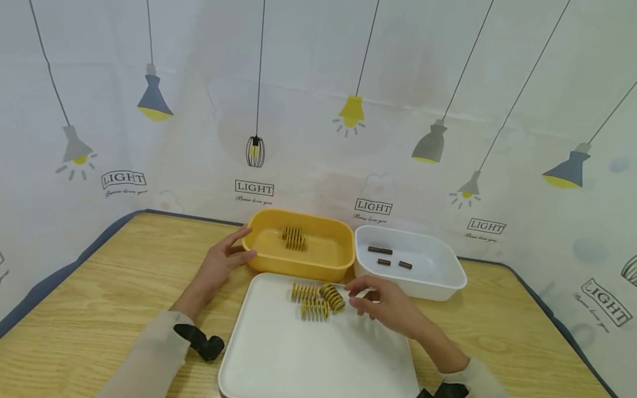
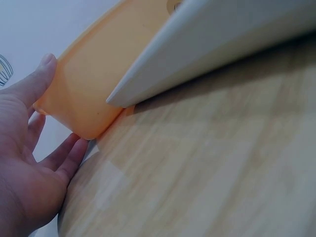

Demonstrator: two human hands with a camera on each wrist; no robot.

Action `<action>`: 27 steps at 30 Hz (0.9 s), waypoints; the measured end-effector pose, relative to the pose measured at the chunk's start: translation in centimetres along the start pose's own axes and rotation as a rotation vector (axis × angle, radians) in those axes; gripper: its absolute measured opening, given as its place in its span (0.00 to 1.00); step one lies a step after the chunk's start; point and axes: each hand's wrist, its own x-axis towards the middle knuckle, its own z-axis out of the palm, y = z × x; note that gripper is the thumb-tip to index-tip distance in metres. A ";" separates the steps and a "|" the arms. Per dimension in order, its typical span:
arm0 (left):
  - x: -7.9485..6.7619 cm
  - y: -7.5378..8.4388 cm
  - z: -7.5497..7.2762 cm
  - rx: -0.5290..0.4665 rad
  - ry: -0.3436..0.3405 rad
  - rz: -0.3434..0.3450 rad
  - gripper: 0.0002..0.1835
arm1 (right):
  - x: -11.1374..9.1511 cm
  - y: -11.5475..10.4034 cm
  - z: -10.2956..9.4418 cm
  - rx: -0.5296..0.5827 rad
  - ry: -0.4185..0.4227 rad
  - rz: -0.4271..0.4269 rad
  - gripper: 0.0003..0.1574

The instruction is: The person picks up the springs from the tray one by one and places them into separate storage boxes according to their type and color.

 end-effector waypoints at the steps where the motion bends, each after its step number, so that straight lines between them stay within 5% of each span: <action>1: 0.0 0.0 0.0 0.000 0.000 0.000 0.36 | 0.0 0.1 0.1 0.027 -0.002 0.007 0.19; 10: 0.4 0.1 0.0 -0.003 -0.001 -0.008 0.36 | 0.3 0.8 0.8 0.154 0.076 0.030 0.21; 27: 0.0 0.1 0.0 -0.001 0.003 -0.020 0.36 | 0.7 1.9 2.8 0.072 0.119 0.084 0.25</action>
